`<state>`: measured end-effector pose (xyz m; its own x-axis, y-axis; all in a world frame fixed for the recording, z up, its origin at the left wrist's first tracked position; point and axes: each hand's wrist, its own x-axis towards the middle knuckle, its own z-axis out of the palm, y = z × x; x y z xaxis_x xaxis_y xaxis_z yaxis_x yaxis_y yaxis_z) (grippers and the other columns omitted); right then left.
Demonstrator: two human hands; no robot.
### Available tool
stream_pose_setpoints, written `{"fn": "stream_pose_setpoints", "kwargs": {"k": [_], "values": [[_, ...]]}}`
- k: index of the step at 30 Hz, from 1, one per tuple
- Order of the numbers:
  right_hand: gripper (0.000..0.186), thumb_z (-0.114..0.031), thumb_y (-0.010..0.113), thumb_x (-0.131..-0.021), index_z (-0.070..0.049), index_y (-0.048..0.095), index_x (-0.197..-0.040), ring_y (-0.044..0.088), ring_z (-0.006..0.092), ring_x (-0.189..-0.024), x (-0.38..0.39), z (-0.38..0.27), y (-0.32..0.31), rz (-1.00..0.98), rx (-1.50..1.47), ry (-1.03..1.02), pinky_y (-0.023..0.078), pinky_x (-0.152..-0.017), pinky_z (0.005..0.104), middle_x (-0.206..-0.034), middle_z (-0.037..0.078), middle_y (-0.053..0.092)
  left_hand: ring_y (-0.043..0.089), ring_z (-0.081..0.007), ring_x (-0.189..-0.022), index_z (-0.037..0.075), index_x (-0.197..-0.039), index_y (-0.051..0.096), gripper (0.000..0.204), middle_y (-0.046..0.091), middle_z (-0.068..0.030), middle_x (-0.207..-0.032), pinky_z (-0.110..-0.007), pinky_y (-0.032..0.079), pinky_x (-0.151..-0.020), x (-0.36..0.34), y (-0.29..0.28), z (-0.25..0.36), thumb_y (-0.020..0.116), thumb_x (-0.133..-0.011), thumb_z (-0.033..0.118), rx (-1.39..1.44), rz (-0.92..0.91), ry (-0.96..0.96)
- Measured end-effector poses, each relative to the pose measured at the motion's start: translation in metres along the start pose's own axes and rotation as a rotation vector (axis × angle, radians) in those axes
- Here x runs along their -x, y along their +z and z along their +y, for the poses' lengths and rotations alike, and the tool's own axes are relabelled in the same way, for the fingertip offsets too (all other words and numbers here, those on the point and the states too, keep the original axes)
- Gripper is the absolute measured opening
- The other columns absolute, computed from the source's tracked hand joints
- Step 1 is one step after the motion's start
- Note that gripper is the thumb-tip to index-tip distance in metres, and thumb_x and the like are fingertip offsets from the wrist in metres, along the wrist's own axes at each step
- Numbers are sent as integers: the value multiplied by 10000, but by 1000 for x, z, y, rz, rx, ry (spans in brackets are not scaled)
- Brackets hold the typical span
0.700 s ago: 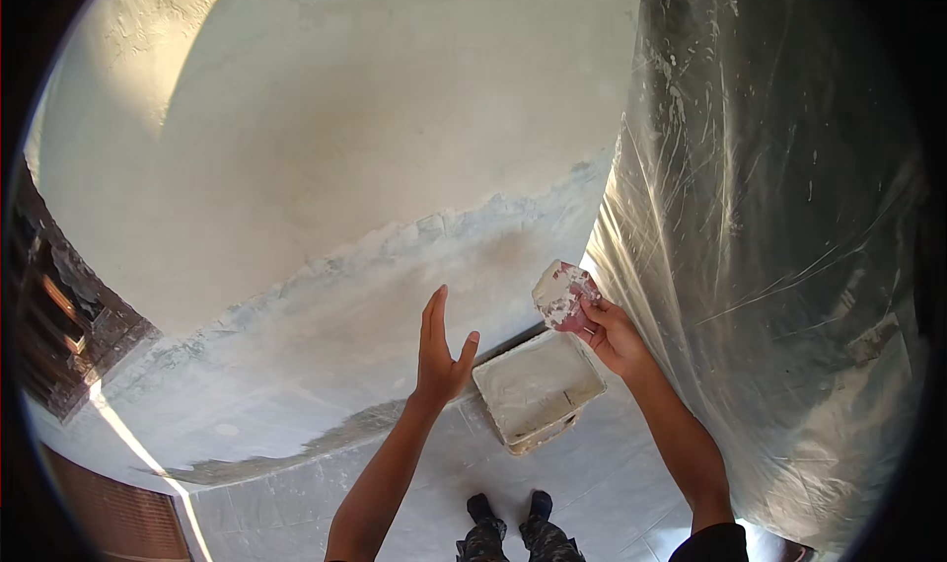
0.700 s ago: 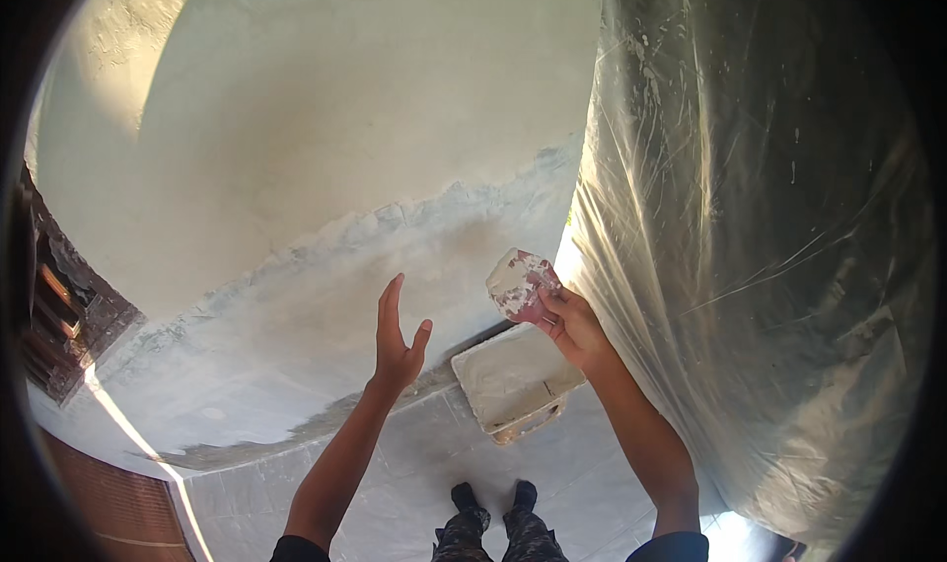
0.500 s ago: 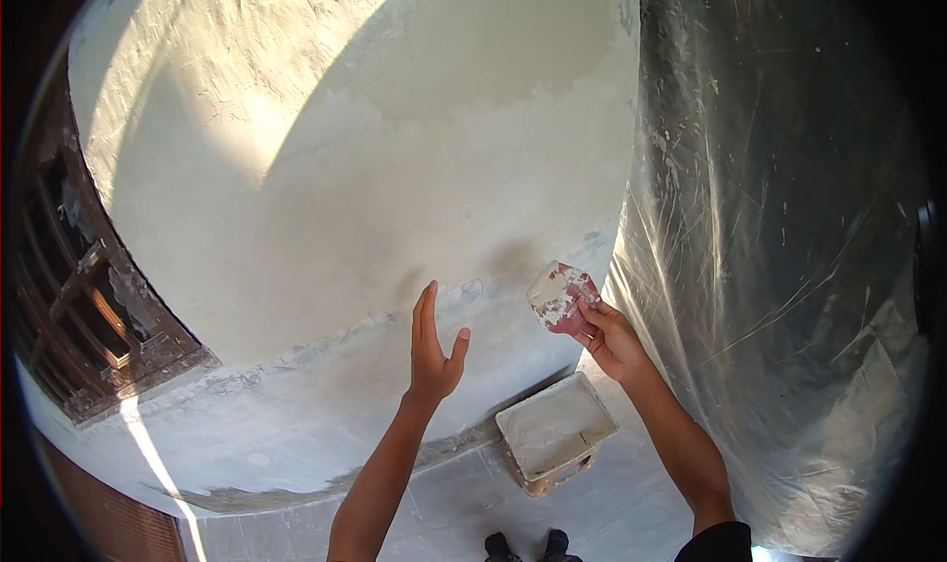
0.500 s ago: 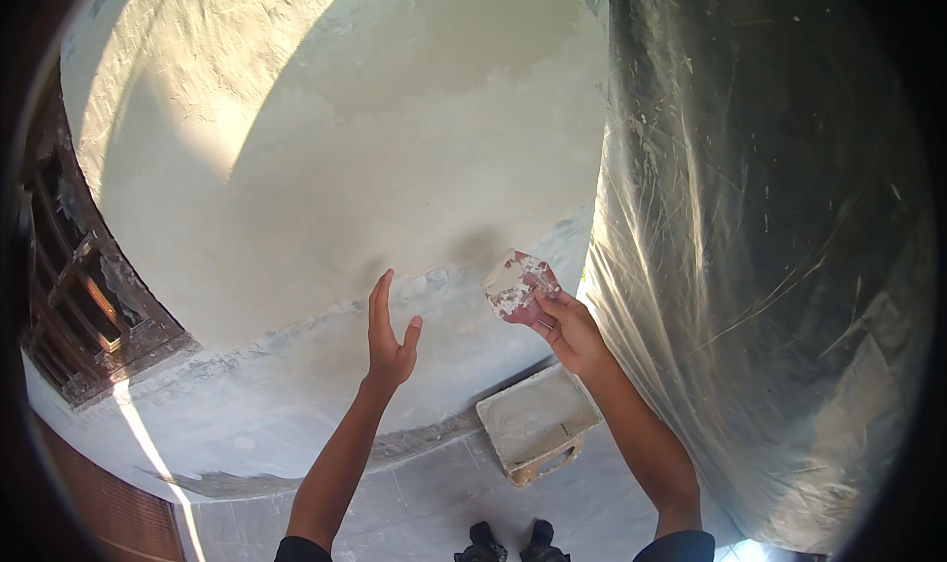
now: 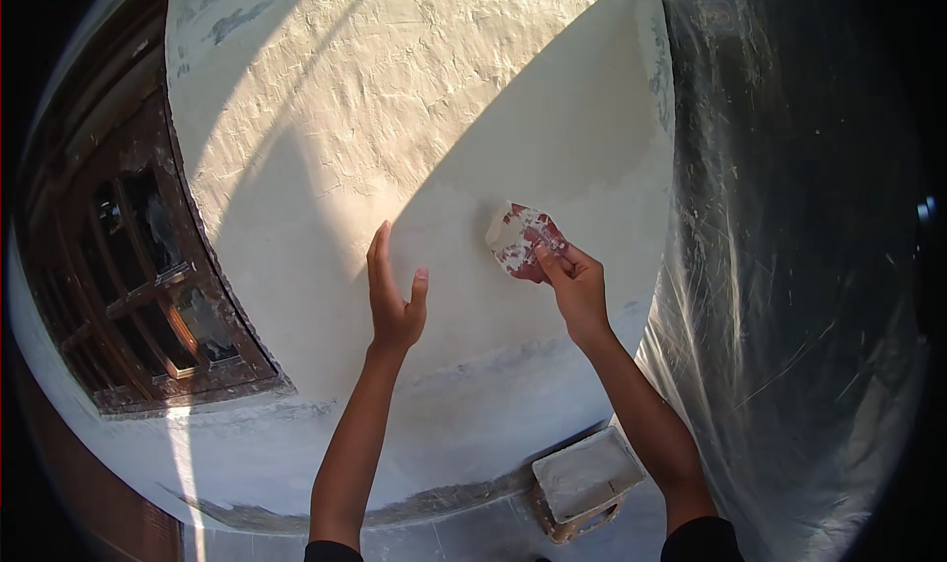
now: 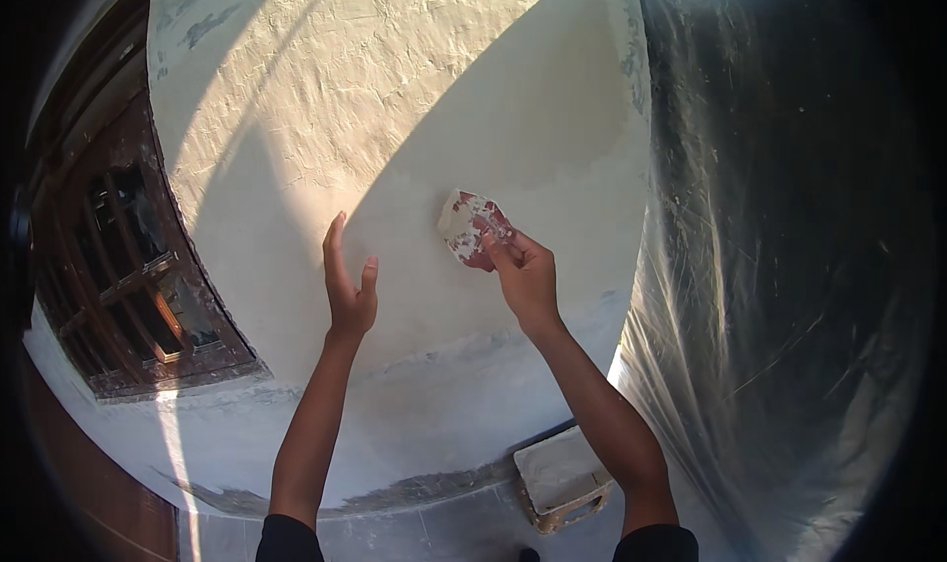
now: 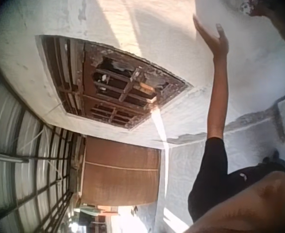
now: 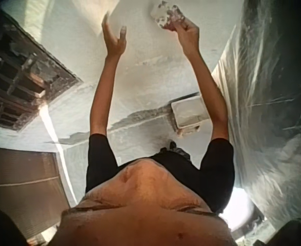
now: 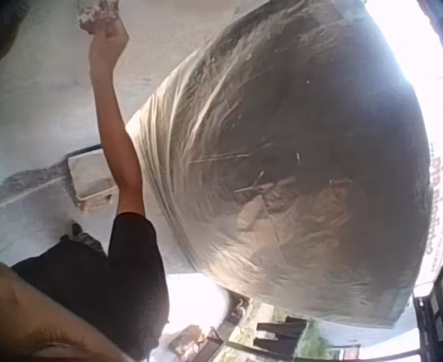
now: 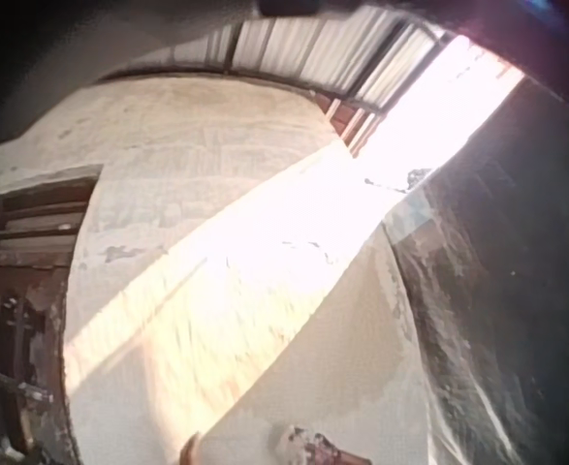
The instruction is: The person applies wall putty to a wall from a putty container, then smooths the putty with a putty scraper.
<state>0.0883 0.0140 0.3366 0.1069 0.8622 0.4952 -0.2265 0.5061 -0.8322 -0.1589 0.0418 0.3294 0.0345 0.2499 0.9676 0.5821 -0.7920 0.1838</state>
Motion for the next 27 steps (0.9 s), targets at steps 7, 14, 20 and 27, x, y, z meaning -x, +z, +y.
{"fn": "stream_pose_setpoints", "kwargs": {"k": [7,14,20,27], "values": [[312,11,661,-892,-7,663,-1203,690,308,-1005,-39,-3,69,17,592,-1046,575,-859,371,-1151,133,701,352,-373,-1421,-25,-1510,284,659,367,-238,-1509,-458,289,-1173,-44,-20,-21,548,-951,204,-111,43,73],[343,-38,676,-862,-46,688,-1204,649,284,-1098,-59,39,102,184,953,-1253,544,-866,374,-1214,91,685,379,-389,-1401,-21,-1504,299,647,380,-249,-1495,-464,308,-1163,-50,-29,-41,539,-947,206,-138,31,111],[398,-47,663,-820,-46,687,-1217,657,306,-1120,-65,51,107,118,1110,-1166,567,-855,359,-1241,113,678,394,-400,-1388,-29,-1489,323,631,402,-254,-1481,-477,320,-1155,-56,-30,-52,537,-940,198,-97,61,185],[421,-52,723,-784,-80,695,-1203,667,300,-1101,-64,60,109,29,1276,-1055,573,-905,352,-1239,87,690,394,-376,-1396,-44,-1475,343,611,422,-240,-1475,-479,299,-1167,-66,-33,-58,520,-945,204,-74,87,247]]}}
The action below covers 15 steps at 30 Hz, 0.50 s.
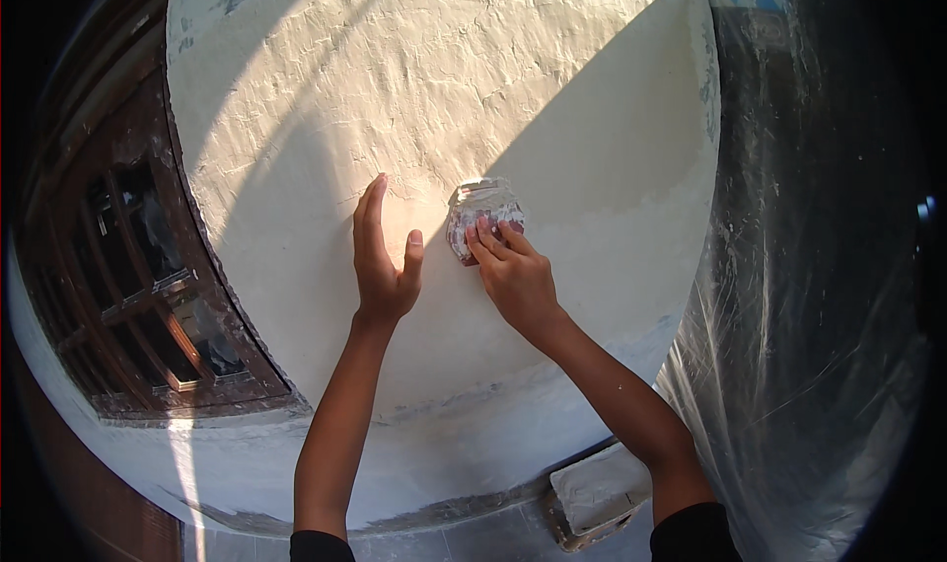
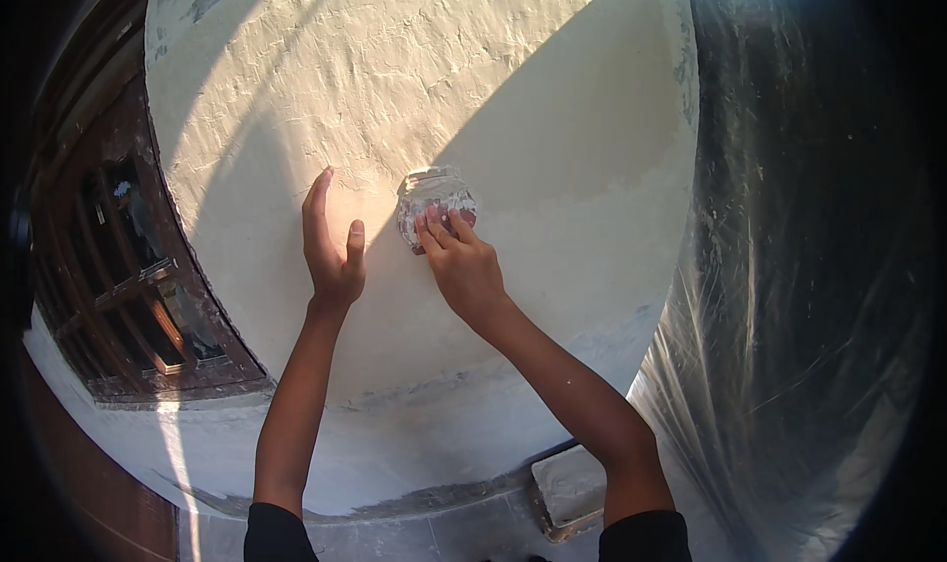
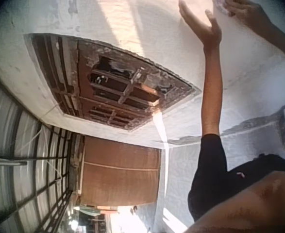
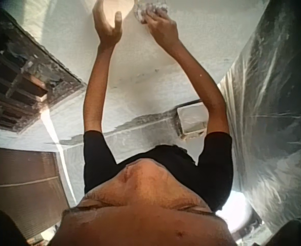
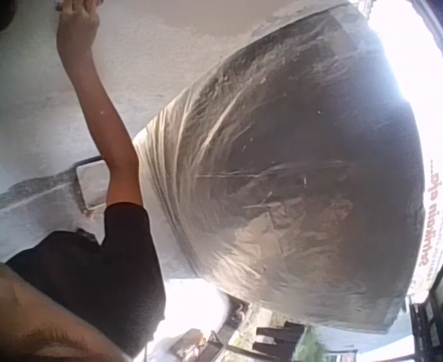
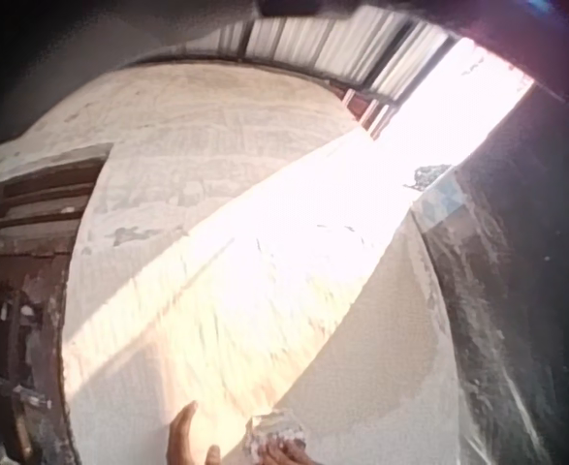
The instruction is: The person applies wall putty to a wall from a putty container, then smooths the putty with a putty scraper.
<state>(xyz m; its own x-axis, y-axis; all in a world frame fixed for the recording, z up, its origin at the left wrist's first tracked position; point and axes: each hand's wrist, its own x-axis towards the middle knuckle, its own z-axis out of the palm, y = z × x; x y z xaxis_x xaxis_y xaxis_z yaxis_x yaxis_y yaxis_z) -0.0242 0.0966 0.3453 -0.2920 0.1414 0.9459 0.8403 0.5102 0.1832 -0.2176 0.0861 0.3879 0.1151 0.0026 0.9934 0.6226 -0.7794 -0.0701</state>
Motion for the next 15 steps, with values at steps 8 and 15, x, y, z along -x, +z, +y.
{"fn": "stream_pose_setpoints", "kwargs": {"k": [8,15], "values": [[426,-64,644,-830,-54,664,-1256,664,312,-1124,38,2,-1,-118,30,-66,609,-796,339,-1275,106,671,390,-387,-1396,-35,-1484,327,619,420,-243,-1477,-494,296,-1166,-4,3,-10,522,-946,201,-46,-19,63],[405,-78,694,-807,-65,683,-1212,663,297,-1118,77,10,-18,-112,-47,-117,596,-803,336,-1271,93,670,411,-369,-1389,-18,-1485,337,640,444,-217,-1468,-541,263,-1177,-20,12,-13,549,-910,166,-145,-15,138]]}}
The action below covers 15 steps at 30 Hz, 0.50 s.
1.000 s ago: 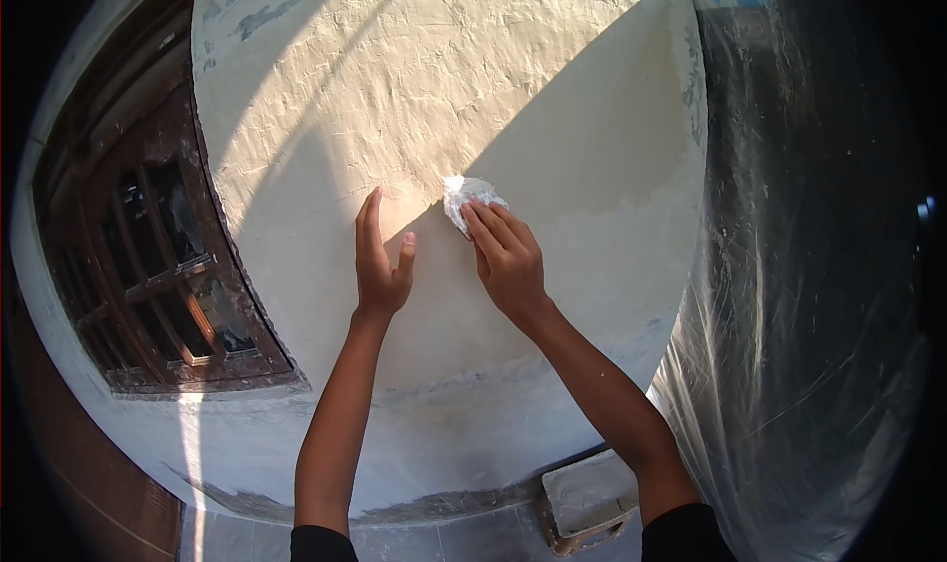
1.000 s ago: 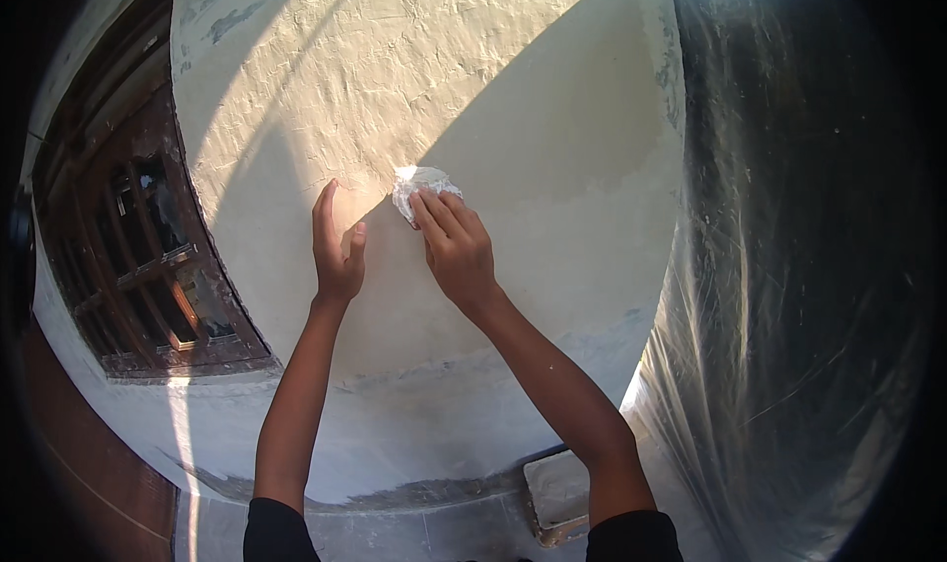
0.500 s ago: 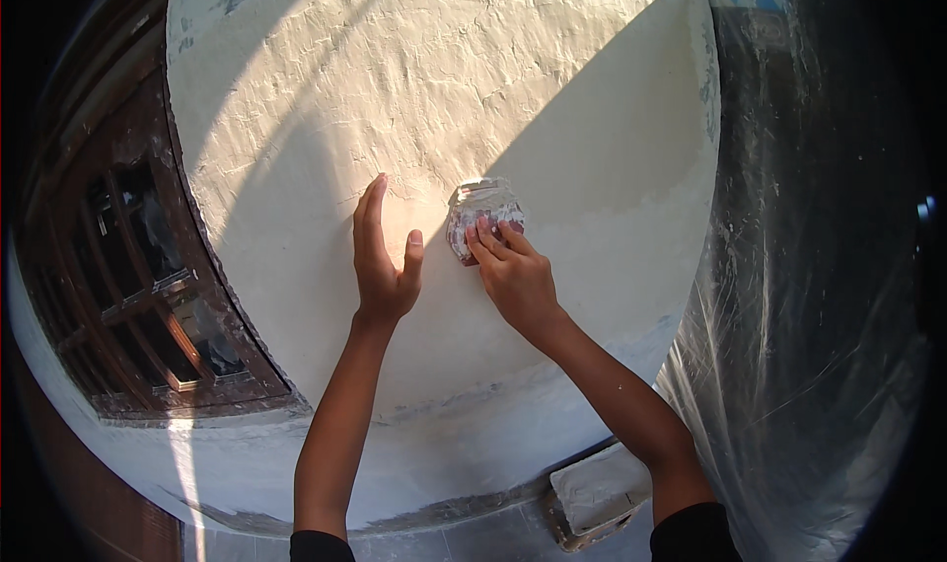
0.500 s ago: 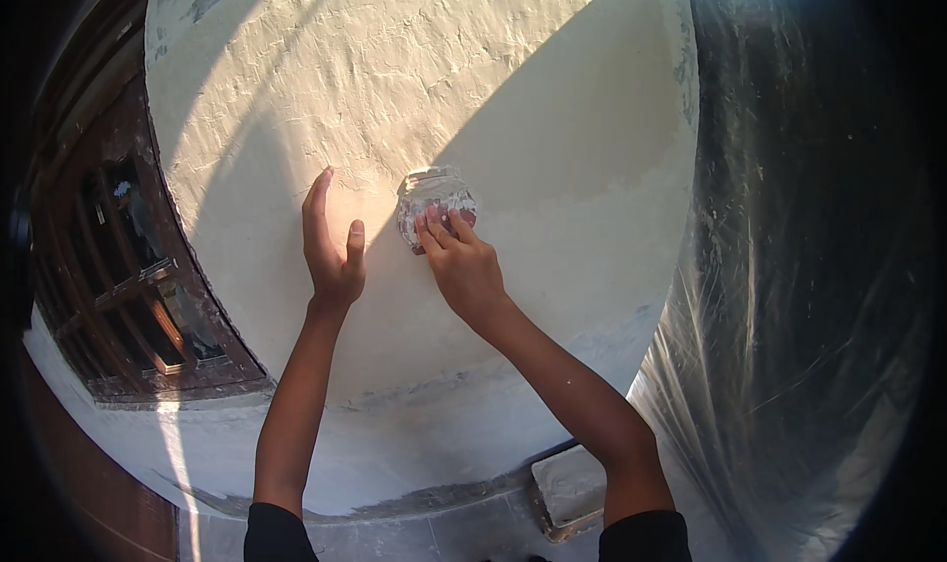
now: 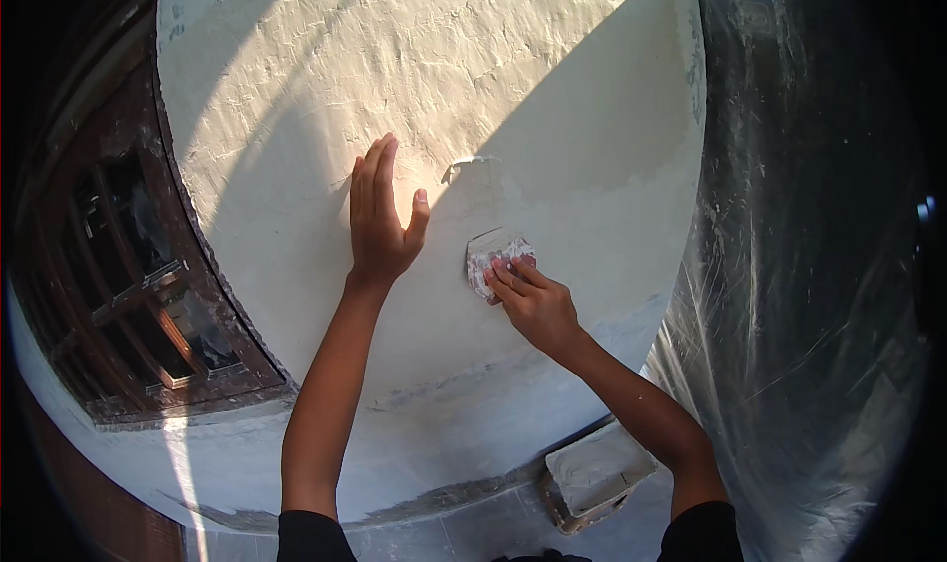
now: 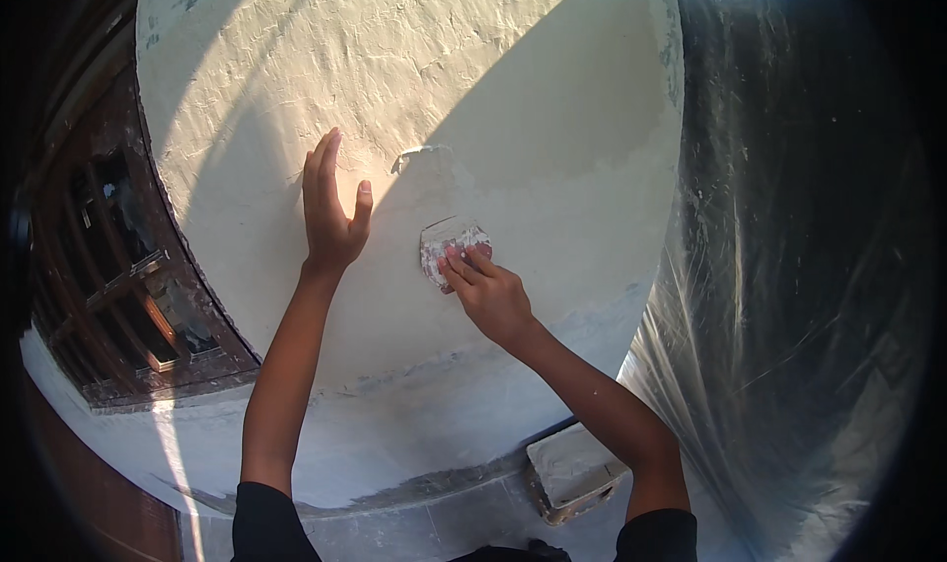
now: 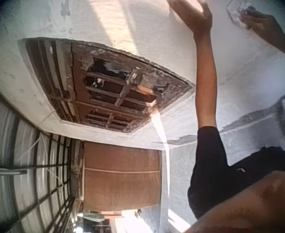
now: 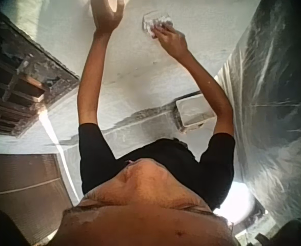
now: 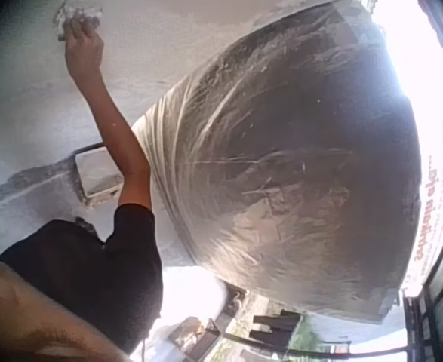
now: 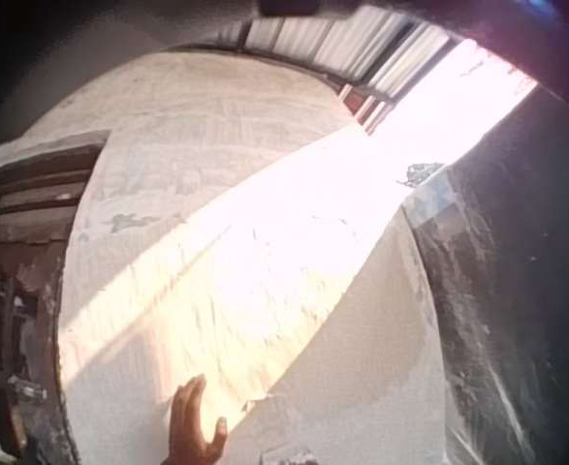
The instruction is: The person applies wall putty to a wall from a putty container, then smooths the putty with a putty scraper.
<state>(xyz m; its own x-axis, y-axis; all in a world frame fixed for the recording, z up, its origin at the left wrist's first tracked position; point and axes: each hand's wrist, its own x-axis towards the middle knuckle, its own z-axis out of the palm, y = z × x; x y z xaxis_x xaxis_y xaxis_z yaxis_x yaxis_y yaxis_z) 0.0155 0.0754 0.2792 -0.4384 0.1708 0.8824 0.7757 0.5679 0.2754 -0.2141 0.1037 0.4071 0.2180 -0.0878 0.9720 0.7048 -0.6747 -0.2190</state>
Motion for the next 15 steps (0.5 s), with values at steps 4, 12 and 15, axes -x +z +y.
{"fn": "stream_pose_setpoints", "kwargs": {"k": [4,12,15], "values": [[416,-46,703,-793,-52,675,-1208,667,288,-1082,-16,-11,-20,100,-23,-25,586,-791,338,-1240,106,676,416,-331,-1400,1,-1483,358,635,457,-182,-1465,-529,273,-1178,-1,2,-4,561,-901,155,-134,-9,58],[120,-10,654,-855,-42,603,-958,586,252,-831,-58,-15,-16,355,-71,185,457,-728,366,-895,74,639,414,-339,-1397,3,-1470,363,629,448,-181,-1473,-554,269,-1171,3,7,-2,559,-888,134,-179,-17,49],[105,-60,674,-875,-49,582,-925,553,252,-790,-68,8,-16,344,-70,271,429,-700,358,-865,80,627,415,-339,-1396,-1,-1472,355,636,451,-181,-1467,-556,270,-1171,4,7,-1,553,-882,130,-185,-44,53]]}}
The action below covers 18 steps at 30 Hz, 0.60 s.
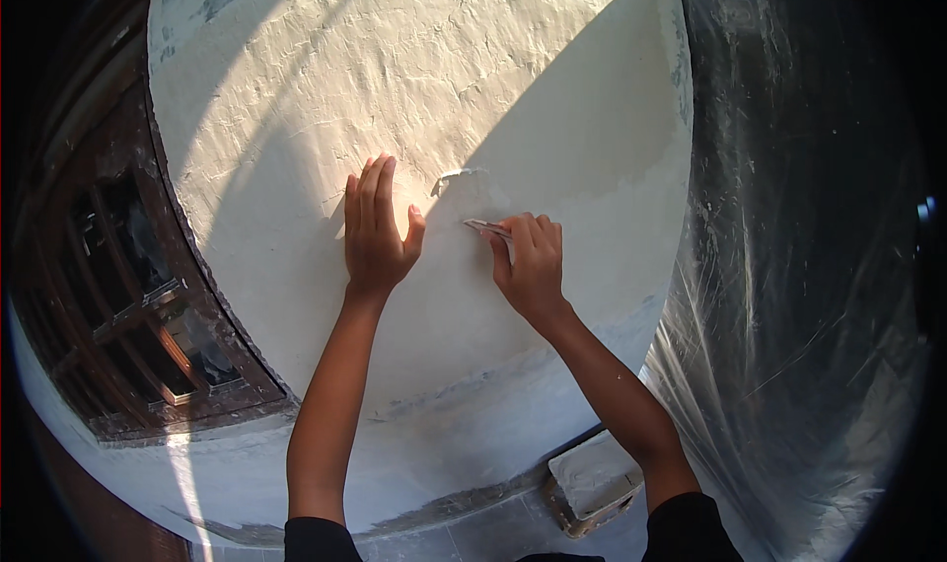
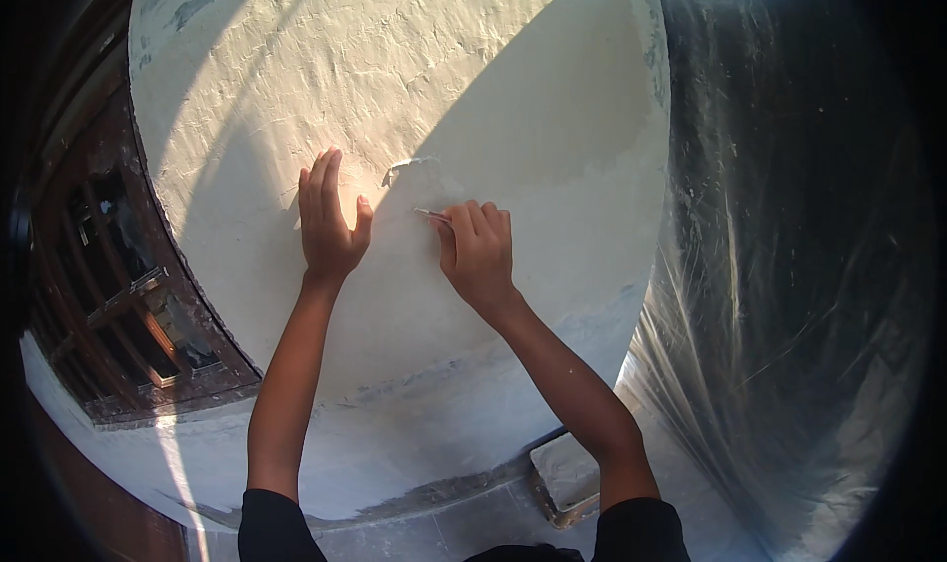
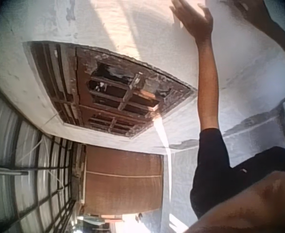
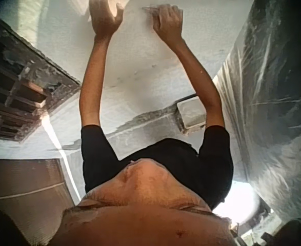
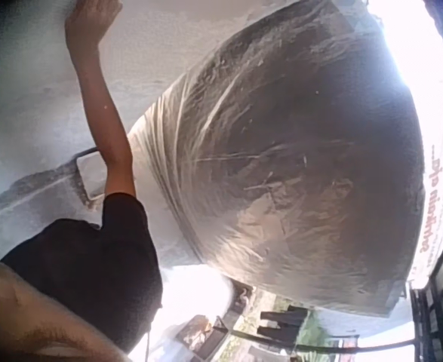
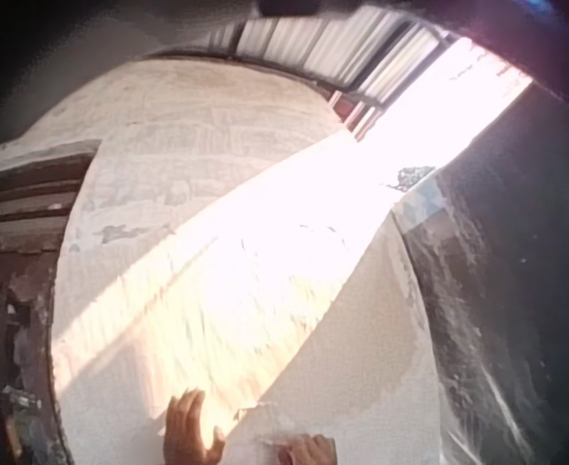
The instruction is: The person applies wall putty to a wall from a putty container, then smooths the putty with a putty scraper.
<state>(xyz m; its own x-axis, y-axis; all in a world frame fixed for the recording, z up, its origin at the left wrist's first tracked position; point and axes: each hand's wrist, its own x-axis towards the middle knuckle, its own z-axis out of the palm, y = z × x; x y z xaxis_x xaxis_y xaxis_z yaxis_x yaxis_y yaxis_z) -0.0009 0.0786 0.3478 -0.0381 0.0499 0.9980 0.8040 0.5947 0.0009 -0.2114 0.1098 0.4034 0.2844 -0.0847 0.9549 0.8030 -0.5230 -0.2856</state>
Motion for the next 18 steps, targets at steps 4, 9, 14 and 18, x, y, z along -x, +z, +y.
{"fn": "stream_pose_setpoints", "kwargs": {"k": [4,9,14,18], "values": [[174,-129,703,-882,-35,564,-923,588,287,-792,-38,4,3,50,-423,471,441,-768,383,-840,105,647,417,-345,-1392,-2,-1474,347,641,451,-181,-1467,-557,271,-1171,3,2,-2,546,-879,127,-23,15,-4],[240,-159,712,-874,1,547,-943,650,345,-720,-65,-1,24,-25,-549,486,461,-839,418,-806,145,684,413,-345,-1394,3,-1475,346,635,452,-177,-1468,-560,267,-1171,3,3,-2,543,-888,142,-30,20,-16],[225,-167,690,-929,12,565,-986,657,174,-758,-77,28,6,127,-634,939,526,-714,340,-856,120,684,405,-335,-1401,9,-1476,342,629,442,-173,-1478,-566,253,-1175,3,2,-3,535,-899,167,-36,23,-27],[259,-179,698,-921,20,556,-1008,660,196,-782,-61,14,16,59,-633,694,518,-697,364,-877,134,664,408,-330,-1399,12,-1476,343,632,441,-168,-1479,-567,250,-1176,3,4,-1,537,-896,169,-42,16,-11]]}}
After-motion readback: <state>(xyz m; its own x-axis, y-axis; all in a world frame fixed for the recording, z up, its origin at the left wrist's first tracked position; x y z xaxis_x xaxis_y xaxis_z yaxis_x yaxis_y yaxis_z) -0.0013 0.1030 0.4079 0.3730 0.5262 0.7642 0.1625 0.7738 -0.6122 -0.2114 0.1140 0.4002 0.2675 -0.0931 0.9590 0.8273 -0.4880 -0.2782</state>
